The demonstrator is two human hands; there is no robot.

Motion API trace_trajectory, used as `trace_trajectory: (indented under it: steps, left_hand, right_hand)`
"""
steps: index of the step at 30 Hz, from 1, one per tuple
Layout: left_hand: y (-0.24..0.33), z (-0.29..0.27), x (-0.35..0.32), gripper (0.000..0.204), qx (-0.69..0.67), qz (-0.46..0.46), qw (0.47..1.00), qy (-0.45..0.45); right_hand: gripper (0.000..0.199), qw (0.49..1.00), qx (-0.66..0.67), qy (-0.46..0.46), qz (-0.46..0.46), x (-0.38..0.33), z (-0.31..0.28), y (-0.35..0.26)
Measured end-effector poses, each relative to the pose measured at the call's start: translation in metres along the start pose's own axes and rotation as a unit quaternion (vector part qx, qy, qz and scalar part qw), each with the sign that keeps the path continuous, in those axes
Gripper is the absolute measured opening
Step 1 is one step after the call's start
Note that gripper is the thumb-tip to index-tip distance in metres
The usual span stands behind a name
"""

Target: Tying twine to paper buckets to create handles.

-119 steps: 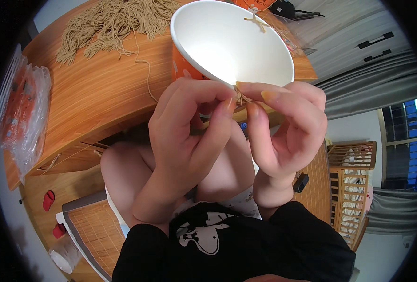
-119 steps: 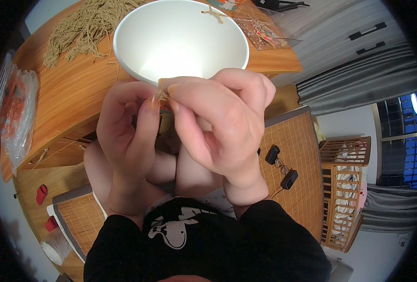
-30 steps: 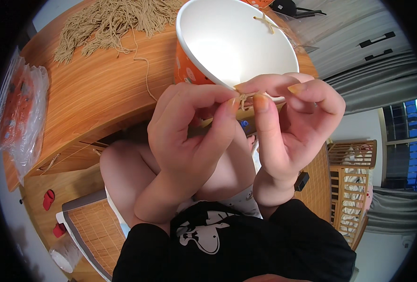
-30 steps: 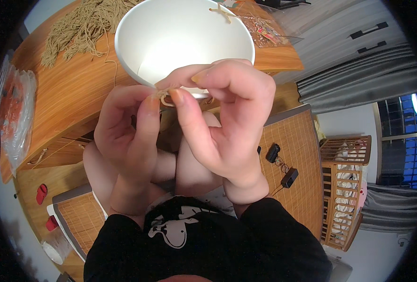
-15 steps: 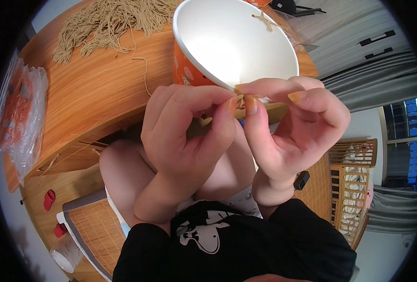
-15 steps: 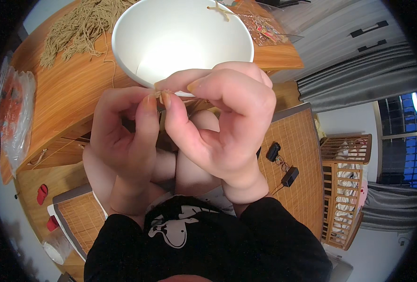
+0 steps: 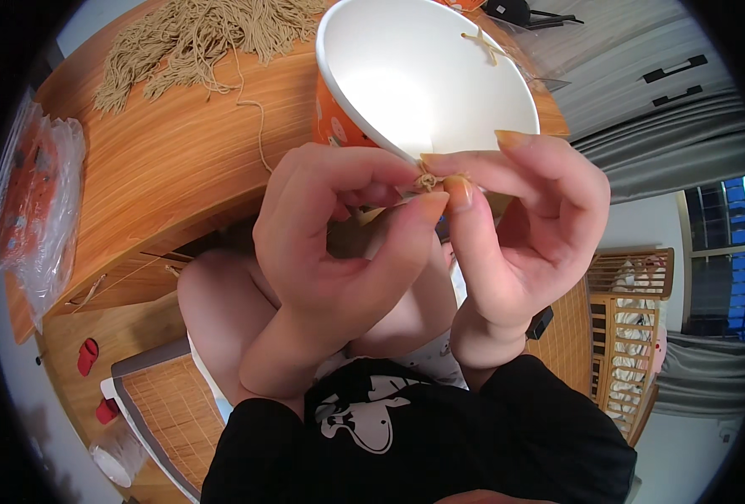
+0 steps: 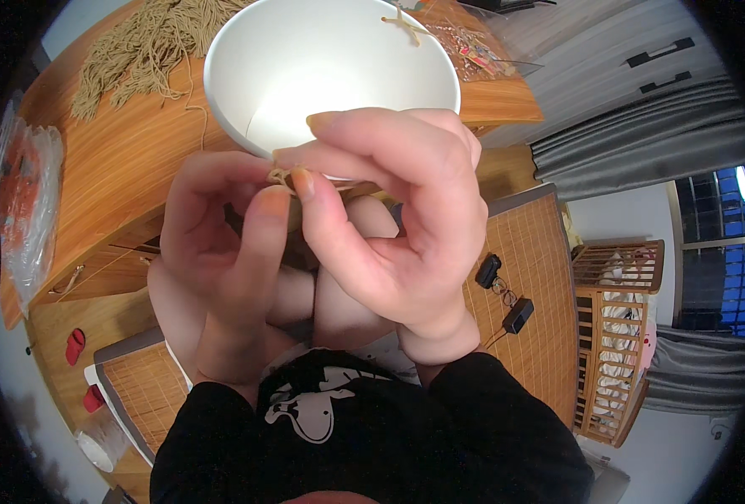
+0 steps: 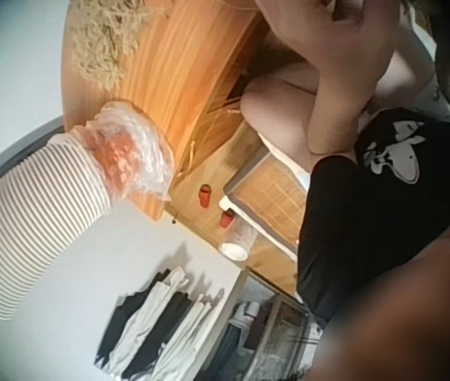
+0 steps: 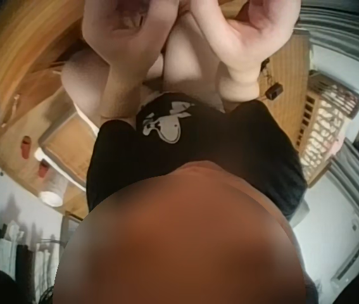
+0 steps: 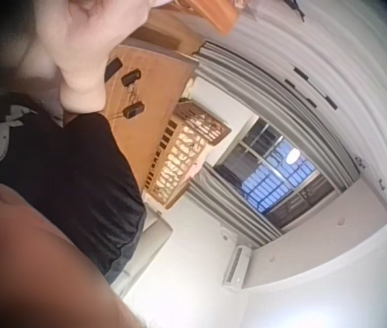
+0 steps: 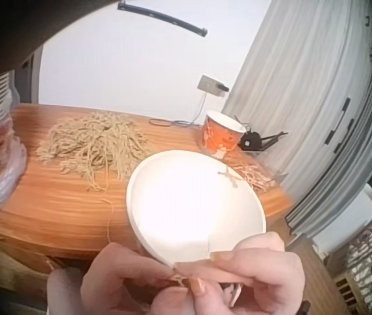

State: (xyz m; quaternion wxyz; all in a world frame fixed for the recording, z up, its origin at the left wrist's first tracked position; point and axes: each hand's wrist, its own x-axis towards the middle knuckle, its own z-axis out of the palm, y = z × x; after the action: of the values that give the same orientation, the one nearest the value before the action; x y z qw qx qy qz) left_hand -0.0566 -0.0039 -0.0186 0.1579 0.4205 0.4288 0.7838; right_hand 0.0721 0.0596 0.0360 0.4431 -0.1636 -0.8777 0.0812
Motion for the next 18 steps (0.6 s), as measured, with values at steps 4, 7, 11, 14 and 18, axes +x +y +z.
trace_trajectory:
  steps: [4, 7, 11, 14, 18]
  left_hand:
    - [-0.003, 0.002, 0.0, 0.012, 0.049, 0.031, 0.998, 0.015]
    - [-0.003, 0.004, 0.0, 0.012, 0.04, 0.037, 0.998, 0.026]
    - [-0.002, 0.002, 0.0, 0.01, 0.05, 0.033, 0.998, 0.015]
    - [-0.007, 0.002, 0.0, 0.007, 0.007, 0.025, 1.0, 0.013]
    - [-0.005, 0.003, -0.002, 0.005, -0.131, -0.051, 0.99, 0.003]
  right_hand:
    - [0.04, 0.998, -0.02, -0.015, -0.05, 0.003, -0.003, 0.004]
    - [0.039, 0.999, -0.019, -0.004, -0.03, 0.0, 0.0, 0.002]
    - [0.038, 1.0, 0.025, 0.011, 0.015, -0.001, 0.003, 0.0]
    - [0.035, 0.999, 0.036, 0.012, -0.008, 0.001, 0.005, 0.005]
    - [0.024, 0.998, 0.055, 0.032, 0.011, 0.001, 0.007, 0.003]
